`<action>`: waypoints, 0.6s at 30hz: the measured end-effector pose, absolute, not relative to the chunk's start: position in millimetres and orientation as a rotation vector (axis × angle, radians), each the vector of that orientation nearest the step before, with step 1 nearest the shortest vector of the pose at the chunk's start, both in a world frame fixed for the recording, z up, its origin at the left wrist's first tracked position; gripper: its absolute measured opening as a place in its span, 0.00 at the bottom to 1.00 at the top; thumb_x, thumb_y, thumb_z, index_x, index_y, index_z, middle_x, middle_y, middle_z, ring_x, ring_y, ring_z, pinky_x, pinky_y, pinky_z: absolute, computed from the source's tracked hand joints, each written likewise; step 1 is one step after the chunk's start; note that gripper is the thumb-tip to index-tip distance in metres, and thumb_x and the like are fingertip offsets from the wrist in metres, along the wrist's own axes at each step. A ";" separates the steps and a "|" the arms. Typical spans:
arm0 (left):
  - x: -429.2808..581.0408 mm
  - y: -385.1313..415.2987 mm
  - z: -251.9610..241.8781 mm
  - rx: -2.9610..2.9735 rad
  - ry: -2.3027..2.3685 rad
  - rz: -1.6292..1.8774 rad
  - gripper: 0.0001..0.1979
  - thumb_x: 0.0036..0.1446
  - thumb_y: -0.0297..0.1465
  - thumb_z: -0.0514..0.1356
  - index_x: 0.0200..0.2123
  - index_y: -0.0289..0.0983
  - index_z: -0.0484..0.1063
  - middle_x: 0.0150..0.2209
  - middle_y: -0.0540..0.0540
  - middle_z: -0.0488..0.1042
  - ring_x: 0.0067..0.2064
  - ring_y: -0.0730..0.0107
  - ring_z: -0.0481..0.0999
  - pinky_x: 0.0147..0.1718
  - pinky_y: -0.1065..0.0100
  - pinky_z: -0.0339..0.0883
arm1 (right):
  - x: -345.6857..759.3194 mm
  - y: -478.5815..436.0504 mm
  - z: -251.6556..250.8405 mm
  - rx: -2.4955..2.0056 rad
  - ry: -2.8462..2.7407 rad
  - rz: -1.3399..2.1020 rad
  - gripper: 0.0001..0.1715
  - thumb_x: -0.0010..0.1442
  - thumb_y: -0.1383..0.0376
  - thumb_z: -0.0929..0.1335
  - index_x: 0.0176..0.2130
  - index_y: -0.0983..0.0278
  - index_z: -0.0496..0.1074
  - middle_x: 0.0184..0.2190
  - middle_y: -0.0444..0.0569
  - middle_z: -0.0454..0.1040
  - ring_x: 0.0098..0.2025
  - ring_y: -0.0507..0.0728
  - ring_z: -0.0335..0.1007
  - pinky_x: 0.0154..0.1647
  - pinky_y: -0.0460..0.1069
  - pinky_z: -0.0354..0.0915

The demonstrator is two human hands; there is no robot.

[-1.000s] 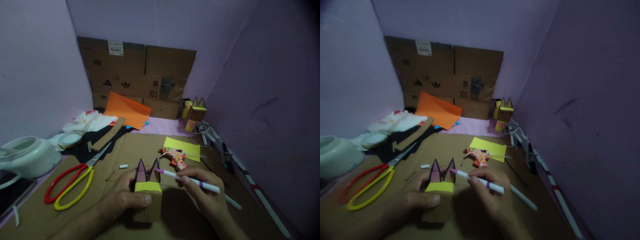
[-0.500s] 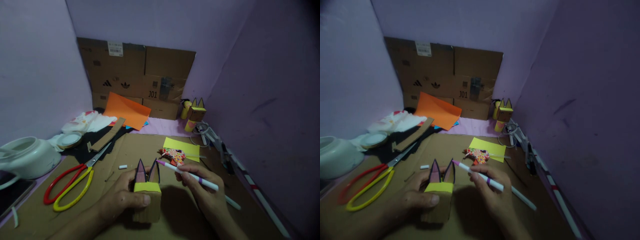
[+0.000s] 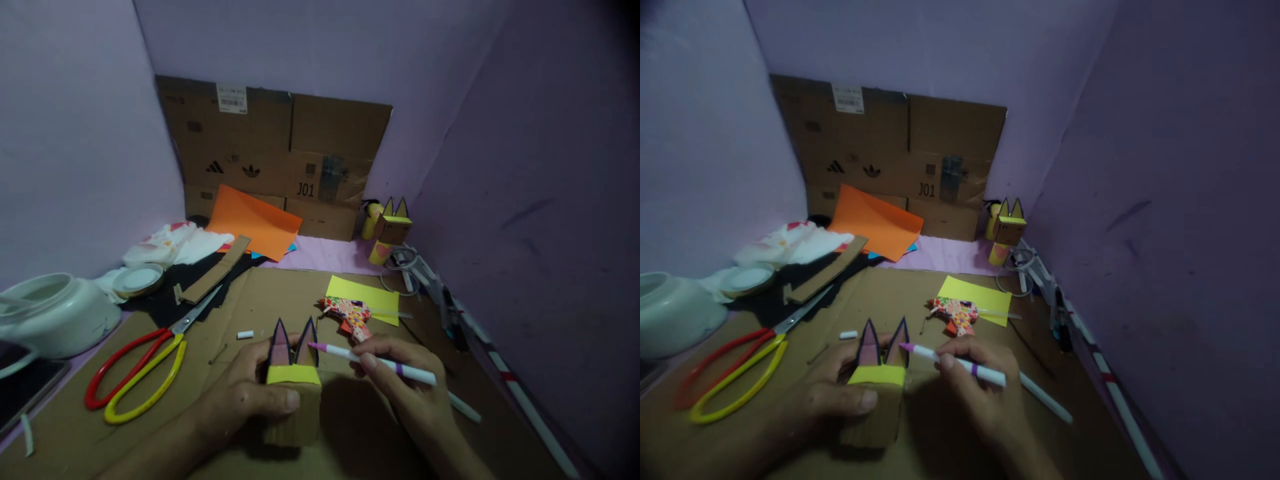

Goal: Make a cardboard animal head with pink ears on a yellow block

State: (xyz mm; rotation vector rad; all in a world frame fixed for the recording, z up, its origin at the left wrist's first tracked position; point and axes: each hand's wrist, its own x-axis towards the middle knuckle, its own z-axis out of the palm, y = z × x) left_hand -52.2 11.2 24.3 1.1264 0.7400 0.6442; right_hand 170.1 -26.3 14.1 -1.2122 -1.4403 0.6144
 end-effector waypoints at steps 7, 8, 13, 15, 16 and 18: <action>-52.4 12.0 25.5 1.159 0.750 0.624 0.23 0.37 0.33 0.69 0.41 0.36 0.74 0.33 0.48 0.73 0.37 0.61 0.69 0.35 0.67 0.62 | 170.0 -26.9 15.4 -1.220 -1.346 0.680 0.08 0.55 0.61 0.69 0.29 0.61 0.79 0.20 0.45 0.77 0.22 0.54 0.71 0.22 0.46 0.63; -52.3 12.1 26.1 1.162 0.746 0.626 0.24 0.37 0.33 0.69 0.42 0.36 0.73 0.33 0.49 0.72 0.37 0.62 0.69 0.34 0.67 0.62 | 171.2 -26.5 14.8 -1.218 -1.375 0.679 0.09 0.55 0.62 0.69 0.28 0.61 0.79 0.19 0.45 0.76 0.21 0.54 0.70 0.22 0.45 0.62; -52.7 12.9 26.9 1.158 0.697 0.624 0.24 0.37 0.32 0.68 0.41 0.34 0.73 0.33 0.47 0.73 0.36 0.62 0.68 0.34 0.68 0.62 | 176.3 -25.6 10.9 -1.190 -1.436 0.701 0.11 0.54 0.62 0.70 0.23 0.63 0.77 0.15 0.44 0.72 0.17 0.50 0.62 0.18 0.44 0.54; -53.2 12.7 26.0 1.136 0.697 0.612 0.26 0.36 0.31 0.67 0.44 0.34 0.73 0.35 0.46 0.74 0.37 0.61 0.69 0.34 0.67 0.63 | 176.7 -25.2 9.6 -1.173 -1.376 0.725 0.10 0.55 0.61 0.71 0.25 0.62 0.77 0.17 0.44 0.73 0.19 0.50 0.65 0.19 0.44 0.57; -53.5 12.6 25.5 1.123 0.698 0.603 0.27 0.36 0.31 0.67 0.45 0.34 0.72 0.35 0.46 0.74 0.37 0.61 0.70 0.34 0.67 0.63 | 176.6 -24.7 9.1 -1.148 -1.333 0.757 0.09 0.55 0.60 0.71 0.27 0.61 0.78 0.18 0.44 0.75 0.20 0.51 0.67 0.21 0.44 0.59; -54.0 12.6 24.3 1.093 0.700 0.596 0.26 0.36 0.31 0.66 0.44 0.35 0.72 0.34 0.47 0.73 0.35 0.63 0.70 0.33 0.67 0.63 | 175.9 -23.2 8.3 -1.045 -1.231 0.850 0.11 0.56 0.56 0.72 0.31 0.60 0.79 0.20 0.44 0.77 0.22 0.51 0.70 0.23 0.44 0.63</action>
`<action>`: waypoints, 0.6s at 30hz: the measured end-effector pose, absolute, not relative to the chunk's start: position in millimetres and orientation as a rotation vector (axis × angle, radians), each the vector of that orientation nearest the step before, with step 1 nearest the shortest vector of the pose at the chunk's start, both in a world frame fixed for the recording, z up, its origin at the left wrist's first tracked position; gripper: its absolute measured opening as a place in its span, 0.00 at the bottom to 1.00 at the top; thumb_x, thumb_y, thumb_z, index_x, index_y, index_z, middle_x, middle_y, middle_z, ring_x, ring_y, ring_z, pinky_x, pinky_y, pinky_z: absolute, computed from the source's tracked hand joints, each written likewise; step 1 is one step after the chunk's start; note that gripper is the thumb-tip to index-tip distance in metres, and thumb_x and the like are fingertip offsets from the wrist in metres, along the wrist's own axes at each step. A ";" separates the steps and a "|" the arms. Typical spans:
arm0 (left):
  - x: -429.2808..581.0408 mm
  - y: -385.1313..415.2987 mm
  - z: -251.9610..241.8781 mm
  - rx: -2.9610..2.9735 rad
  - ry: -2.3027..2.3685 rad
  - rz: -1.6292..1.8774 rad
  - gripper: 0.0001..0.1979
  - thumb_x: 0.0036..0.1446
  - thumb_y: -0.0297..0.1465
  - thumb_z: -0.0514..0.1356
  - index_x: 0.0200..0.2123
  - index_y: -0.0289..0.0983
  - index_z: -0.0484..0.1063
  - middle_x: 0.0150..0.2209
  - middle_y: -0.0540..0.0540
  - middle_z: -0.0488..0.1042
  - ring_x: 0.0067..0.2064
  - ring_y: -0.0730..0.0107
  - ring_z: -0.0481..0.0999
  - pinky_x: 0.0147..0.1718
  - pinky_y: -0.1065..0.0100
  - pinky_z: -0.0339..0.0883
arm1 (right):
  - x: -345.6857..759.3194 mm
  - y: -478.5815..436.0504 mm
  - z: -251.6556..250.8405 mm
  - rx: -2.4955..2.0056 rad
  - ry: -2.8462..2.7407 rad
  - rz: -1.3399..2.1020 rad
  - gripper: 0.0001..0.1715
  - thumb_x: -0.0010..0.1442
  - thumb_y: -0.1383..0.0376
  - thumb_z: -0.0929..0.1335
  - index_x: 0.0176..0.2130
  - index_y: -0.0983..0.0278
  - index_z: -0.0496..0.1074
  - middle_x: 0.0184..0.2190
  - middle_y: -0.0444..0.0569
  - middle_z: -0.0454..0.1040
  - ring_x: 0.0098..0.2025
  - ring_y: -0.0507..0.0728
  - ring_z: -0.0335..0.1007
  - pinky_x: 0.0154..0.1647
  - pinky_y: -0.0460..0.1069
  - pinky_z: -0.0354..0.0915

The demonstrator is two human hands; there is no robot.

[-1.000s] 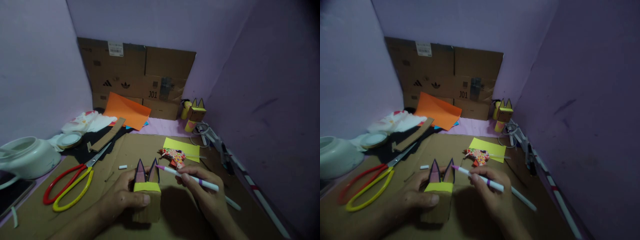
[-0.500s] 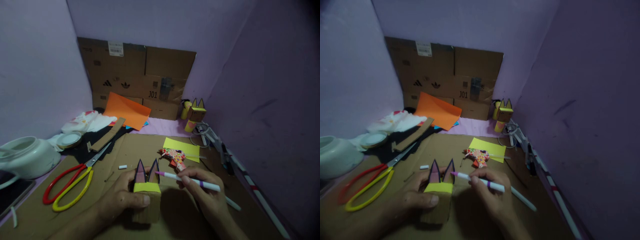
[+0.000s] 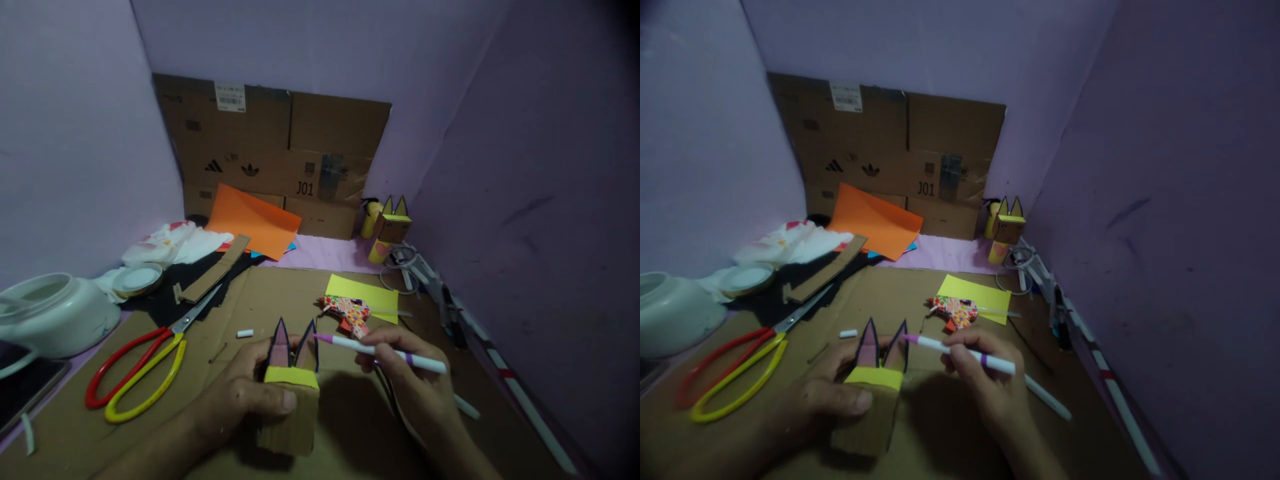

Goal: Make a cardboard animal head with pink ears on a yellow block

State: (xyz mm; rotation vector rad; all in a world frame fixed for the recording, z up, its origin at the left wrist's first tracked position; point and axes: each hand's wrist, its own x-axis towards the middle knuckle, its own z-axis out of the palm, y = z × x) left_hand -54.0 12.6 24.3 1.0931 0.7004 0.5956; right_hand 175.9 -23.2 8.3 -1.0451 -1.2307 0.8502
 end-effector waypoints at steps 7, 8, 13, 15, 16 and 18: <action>-54.6 13.2 19.5 1.038 0.751 0.627 0.25 0.34 0.32 0.67 0.41 0.35 0.73 0.34 0.46 0.75 0.35 0.63 0.71 0.33 0.68 0.63 | 168.1 -16.3 10.1 -0.944 -0.810 1.035 0.18 0.51 0.50 0.74 0.29 0.63 0.78 0.19 0.46 0.77 0.21 0.51 0.73 0.22 0.42 0.67; -54.6 13.1 19.0 1.026 0.763 0.628 0.26 0.33 0.32 0.67 0.42 0.35 0.73 0.35 0.46 0.75 0.36 0.62 0.71 0.33 0.67 0.64 | 167.3 -16.0 10.4 -0.959 -0.774 1.051 0.17 0.49 0.51 0.75 0.29 0.63 0.78 0.20 0.47 0.78 0.22 0.51 0.74 0.23 0.42 0.68; -54.4 13.3 19.0 1.023 0.769 0.624 0.31 0.33 0.32 0.68 0.46 0.34 0.73 0.37 0.44 0.77 0.38 0.58 0.72 0.35 0.65 0.65 | 167.9 -18.1 7.4 -0.966 -0.708 1.138 0.15 0.43 0.56 0.78 0.30 0.62 0.79 0.24 0.47 0.81 0.23 0.50 0.74 0.26 0.42 0.69; -54.5 13.7 19.2 1.022 0.756 0.616 0.33 0.33 0.31 0.68 0.48 0.34 0.72 0.37 0.44 0.77 0.38 0.57 0.73 0.36 0.64 0.65 | 169.2 -19.5 4.6 -0.967 -0.721 1.153 0.14 0.43 0.57 0.78 0.29 0.62 0.78 0.24 0.45 0.80 0.23 0.50 0.73 0.26 0.41 0.69; -54.5 13.8 19.1 1.018 0.750 0.614 0.33 0.33 0.31 0.68 0.49 0.34 0.72 0.37 0.44 0.77 0.38 0.58 0.73 0.36 0.64 0.65 | 169.7 -20.1 3.0 -0.971 -0.738 1.154 0.14 0.44 0.57 0.78 0.30 0.61 0.79 0.23 0.44 0.80 0.23 0.50 0.73 0.26 0.41 0.68; -54.4 13.9 18.7 1.016 0.751 0.614 0.33 0.34 0.31 0.68 0.49 0.34 0.72 0.37 0.44 0.77 0.38 0.58 0.72 0.35 0.65 0.64 | 170.4 -20.8 0.2 -0.976 -0.789 1.145 0.13 0.45 0.57 0.78 0.31 0.61 0.79 0.23 0.44 0.79 0.24 0.50 0.74 0.28 0.41 0.68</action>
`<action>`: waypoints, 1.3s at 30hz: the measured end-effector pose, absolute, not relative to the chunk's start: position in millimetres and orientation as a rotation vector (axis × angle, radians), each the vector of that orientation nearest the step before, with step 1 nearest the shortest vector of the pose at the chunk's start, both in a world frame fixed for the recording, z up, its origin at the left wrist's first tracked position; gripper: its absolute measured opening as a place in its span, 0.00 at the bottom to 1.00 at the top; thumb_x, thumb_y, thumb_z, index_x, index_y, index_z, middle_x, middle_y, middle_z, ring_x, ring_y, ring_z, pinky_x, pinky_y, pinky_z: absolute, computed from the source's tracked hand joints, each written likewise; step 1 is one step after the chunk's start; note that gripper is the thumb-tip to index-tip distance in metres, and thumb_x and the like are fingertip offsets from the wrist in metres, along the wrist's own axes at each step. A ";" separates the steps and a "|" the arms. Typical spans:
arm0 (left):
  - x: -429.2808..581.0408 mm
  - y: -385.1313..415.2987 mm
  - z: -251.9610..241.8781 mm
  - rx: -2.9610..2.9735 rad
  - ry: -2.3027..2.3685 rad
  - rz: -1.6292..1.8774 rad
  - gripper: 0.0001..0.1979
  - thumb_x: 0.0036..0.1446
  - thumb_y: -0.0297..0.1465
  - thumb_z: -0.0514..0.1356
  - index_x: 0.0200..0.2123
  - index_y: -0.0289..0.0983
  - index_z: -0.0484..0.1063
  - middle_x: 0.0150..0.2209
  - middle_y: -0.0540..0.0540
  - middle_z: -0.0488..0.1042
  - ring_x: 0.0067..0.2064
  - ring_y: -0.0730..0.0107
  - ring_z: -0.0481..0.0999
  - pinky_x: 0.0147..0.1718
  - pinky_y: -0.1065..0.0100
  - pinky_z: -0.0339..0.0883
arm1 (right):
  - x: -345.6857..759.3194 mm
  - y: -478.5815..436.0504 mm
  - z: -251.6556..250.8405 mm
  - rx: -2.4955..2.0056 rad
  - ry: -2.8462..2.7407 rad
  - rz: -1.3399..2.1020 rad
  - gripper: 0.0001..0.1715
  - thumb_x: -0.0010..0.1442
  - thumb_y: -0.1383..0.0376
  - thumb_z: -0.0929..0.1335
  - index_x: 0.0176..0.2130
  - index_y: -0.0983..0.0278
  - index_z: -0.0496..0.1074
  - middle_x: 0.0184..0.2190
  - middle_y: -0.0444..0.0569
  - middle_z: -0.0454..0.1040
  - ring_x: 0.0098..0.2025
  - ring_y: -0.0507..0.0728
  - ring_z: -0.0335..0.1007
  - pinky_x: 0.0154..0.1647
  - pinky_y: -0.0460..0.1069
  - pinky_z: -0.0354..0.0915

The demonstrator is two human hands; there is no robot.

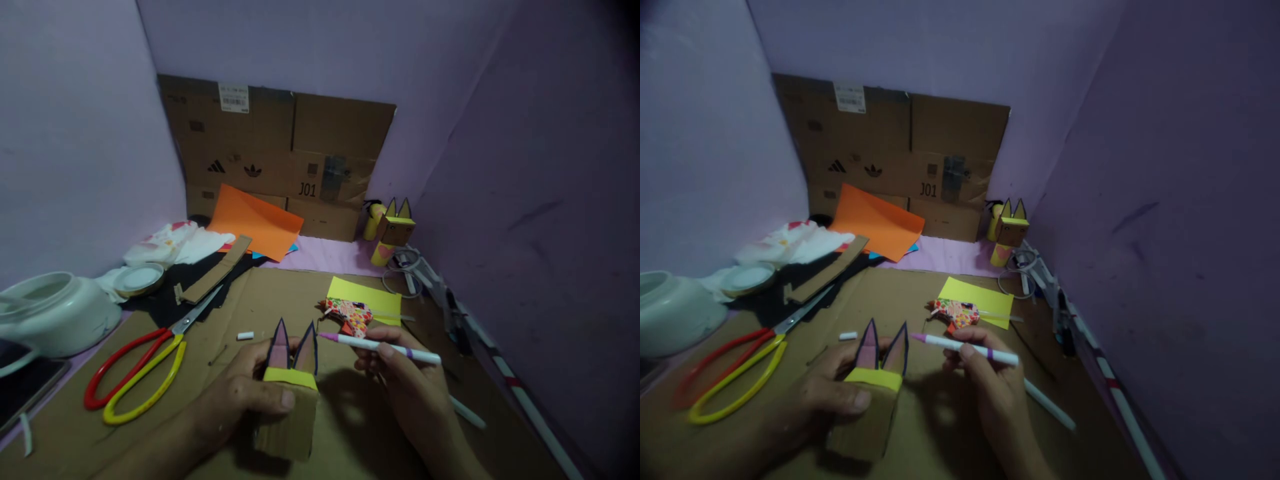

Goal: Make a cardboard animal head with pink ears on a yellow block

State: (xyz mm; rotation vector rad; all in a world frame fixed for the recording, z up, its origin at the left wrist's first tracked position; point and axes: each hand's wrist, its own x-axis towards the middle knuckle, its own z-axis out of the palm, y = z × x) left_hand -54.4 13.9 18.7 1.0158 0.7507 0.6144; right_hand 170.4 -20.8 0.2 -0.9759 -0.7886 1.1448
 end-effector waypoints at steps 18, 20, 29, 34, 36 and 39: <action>-53.1 12.8 18.7 1.000 0.741 0.636 0.30 0.32 0.31 0.68 0.44 0.34 0.74 0.33 0.46 0.75 0.36 0.58 0.72 0.34 0.65 0.62 | 171.9 -26.9 -3.8 -1.162 -1.143 0.936 0.10 0.52 0.58 0.72 0.27 0.63 0.79 0.18 0.45 0.74 0.22 0.53 0.66 0.22 0.45 0.59; -53.2 13.2 17.8 0.989 0.737 0.631 0.31 0.32 0.31 0.68 0.46 0.34 0.74 0.32 0.46 0.75 0.35 0.59 0.72 0.34 0.65 0.62 | 171.9 -25.9 -2.2 -1.176 -1.121 0.909 0.10 0.53 0.58 0.72 0.29 0.62 0.79 0.20 0.46 0.77 0.24 0.54 0.70 0.25 0.45 0.62; -56.1 13.5 13.5 0.984 0.769 0.617 0.33 0.32 0.31 0.69 0.48 0.34 0.72 0.37 0.43 0.77 0.40 0.54 0.74 0.38 0.62 0.65 | 169.6 -27.2 4.2 -1.205 -1.173 0.862 0.09 0.53 0.61 0.71 0.27 0.63 0.79 0.19 0.47 0.76 0.21 0.55 0.69 0.22 0.47 0.62; -56.4 14.5 14.4 1.011 0.755 0.605 0.34 0.34 0.31 0.69 0.50 0.35 0.71 0.39 0.43 0.77 0.41 0.53 0.74 0.38 0.61 0.66 | 168.9 -27.6 7.1 -1.208 -1.200 0.796 0.10 0.53 0.60 0.70 0.28 0.63 0.79 0.20 0.48 0.77 0.22 0.56 0.71 0.23 0.47 0.64; -56.1 14.7 15.6 1.015 0.766 0.610 0.33 0.34 0.30 0.68 0.49 0.35 0.72 0.41 0.42 0.77 0.42 0.52 0.73 0.39 0.61 0.66 | 168.6 -28.2 6.9 -1.224 -1.213 0.818 0.10 0.52 0.61 0.70 0.25 0.64 0.79 0.17 0.47 0.75 0.20 0.54 0.68 0.21 0.47 0.61; -55.2 14.5 17.6 1.027 0.753 0.621 0.31 0.33 0.30 0.68 0.47 0.35 0.74 0.39 0.43 0.77 0.40 0.55 0.73 0.37 0.63 0.65 | 169.0 -28.5 6.1 -1.228 -1.197 0.851 0.10 0.51 0.61 0.70 0.23 0.64 0.78 0.16 0.46 0.72 0.19 0.54 0.65 0.20 0.47 0.59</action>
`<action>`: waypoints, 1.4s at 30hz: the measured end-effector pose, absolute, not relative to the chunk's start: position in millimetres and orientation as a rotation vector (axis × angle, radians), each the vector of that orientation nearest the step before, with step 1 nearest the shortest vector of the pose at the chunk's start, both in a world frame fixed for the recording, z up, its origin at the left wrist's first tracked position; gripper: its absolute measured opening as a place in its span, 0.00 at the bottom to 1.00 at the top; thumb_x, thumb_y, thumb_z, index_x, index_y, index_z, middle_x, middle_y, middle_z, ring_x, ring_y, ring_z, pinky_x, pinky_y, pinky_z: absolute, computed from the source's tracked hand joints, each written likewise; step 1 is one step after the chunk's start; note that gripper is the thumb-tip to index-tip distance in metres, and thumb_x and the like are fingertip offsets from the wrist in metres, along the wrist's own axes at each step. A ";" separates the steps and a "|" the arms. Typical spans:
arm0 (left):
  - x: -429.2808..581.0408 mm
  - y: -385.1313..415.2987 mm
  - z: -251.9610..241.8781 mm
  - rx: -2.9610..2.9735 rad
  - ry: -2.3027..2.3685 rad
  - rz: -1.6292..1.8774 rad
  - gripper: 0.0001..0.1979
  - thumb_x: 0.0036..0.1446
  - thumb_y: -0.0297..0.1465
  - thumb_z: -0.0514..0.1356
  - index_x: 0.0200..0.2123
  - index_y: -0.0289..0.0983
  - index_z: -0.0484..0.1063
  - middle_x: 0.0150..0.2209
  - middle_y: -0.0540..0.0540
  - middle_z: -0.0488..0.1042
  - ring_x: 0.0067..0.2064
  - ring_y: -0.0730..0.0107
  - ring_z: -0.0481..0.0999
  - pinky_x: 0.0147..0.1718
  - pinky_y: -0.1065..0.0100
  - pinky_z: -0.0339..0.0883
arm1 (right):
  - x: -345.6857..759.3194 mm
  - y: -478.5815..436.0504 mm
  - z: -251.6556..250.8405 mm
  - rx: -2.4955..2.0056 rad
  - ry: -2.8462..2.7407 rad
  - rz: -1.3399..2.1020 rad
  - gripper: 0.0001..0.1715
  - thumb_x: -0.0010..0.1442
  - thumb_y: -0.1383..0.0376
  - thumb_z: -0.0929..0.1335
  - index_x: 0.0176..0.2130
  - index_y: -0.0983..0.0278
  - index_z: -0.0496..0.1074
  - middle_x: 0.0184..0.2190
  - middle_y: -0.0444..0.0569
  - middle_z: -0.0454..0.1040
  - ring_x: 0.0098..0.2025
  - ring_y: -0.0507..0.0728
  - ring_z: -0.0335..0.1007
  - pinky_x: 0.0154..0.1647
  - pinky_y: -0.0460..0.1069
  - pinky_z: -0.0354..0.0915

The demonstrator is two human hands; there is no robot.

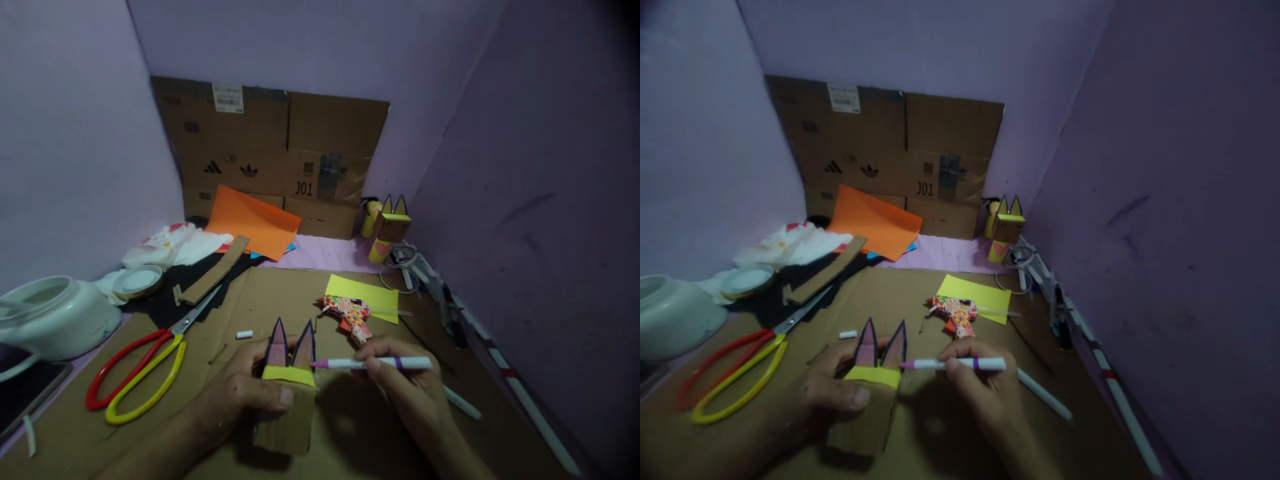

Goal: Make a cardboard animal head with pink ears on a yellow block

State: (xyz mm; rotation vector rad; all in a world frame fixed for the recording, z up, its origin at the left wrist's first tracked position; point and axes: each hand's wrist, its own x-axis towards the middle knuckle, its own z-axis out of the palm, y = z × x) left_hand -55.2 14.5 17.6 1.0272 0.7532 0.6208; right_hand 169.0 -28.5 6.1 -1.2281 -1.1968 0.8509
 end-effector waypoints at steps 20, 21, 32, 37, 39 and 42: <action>-54.1 13.8 19.2 1.002 0.760 0.622 0.30 0.32 0.32 0.68 0.44 0.35 0.74 0.32 0.47 0.76 0.37 0.59 0.72 0.34 0.66 0.62 | 178.1 -22.6 3.6 -1.128 -1.202 0.962 0.11 0.54 0.57 0.72 0.29 0.63 0.80 0.19 0.48 0.77 0.22 0.55 0.72 0.22 0.46 0.65; -53.8 13.7 18.7 0.992 0.758 0.624 0.30 0.31 0.32 0.68 0.45 0.35 0.74 0.33 0.47 0.76 0.37 0.58 0.73 0.35 0.66 0.62 | 177.9 -22.5 2.9 -1.122 -1.188 0.968 0.11 0.54 0.57 0.72 0.29 0.63 0.80 0.19 0.48 0.77 0.22 0.55 0.72 0.23 0.46 0.65; -54.7 13.7 20.3 0.911 0.742 0.582 0.31 0.29 0.28 0.68 0.44 0.35 0.75 0.30 0.48 0.74 0.31 0.65 0.68 0.28 0.69 0.57 | 179.3 -25.1 -1.5 -1.131 -1.121 0.948 0.11 0.52 0.57 0.73 0.28 0.63 0.79 0.17 0.48 0.75 0.21 0.55 0.69 0.22 0.46 0.63; -53.2 11.4 25.5 0.886 0.755 0.609 0.28 0.28 0.26 0.67 0.41 0.35 0.76 0.29 0.49 0.74 0.33 0.63 0.69 0.31 0.68 0.60 | 182.0 -24.8 -3.7 -1.113 -1.043 0.965 0.12 0.50 0.56 0.74 0.28 0.63 0.79 0.19 0.49 0.76 0.22 0.56 0.70 0.22 0.47 0.65; -52.7 12.1 26.9 0.903 0.742 0.597 0.27 0.28 0.26 0.66 0.40 0.35 0.76 0.29 0.49 0.73 0.32 0.64 0.69 0.31 0.69 0.59 | 181.4 -25.1 -5.0 -1.096 -1.029 1.006 0.12 0.49 0.56 0.75 0.28 0.63 0.79 0.19 0.49 0.76 0.22 0.55 0.70 0.22 0.46 0.65; -52.6 13.3 26.7 0.915 0.752 0.575 0.27 0.30 0.26 0.66 0.41 0.34 0.76 0.28 0.49 0.72 0.30 0.67 0.67 0.30 0.69 0.59 | 177.0 -26.4 -5.0 -1.100 -1.001 1.054 0.12 0.49 0.57 0.76 0.28 0.63 0.79 0.18 0.47 0.75 0.21 0.52 0.69 0.21 0.43 0.63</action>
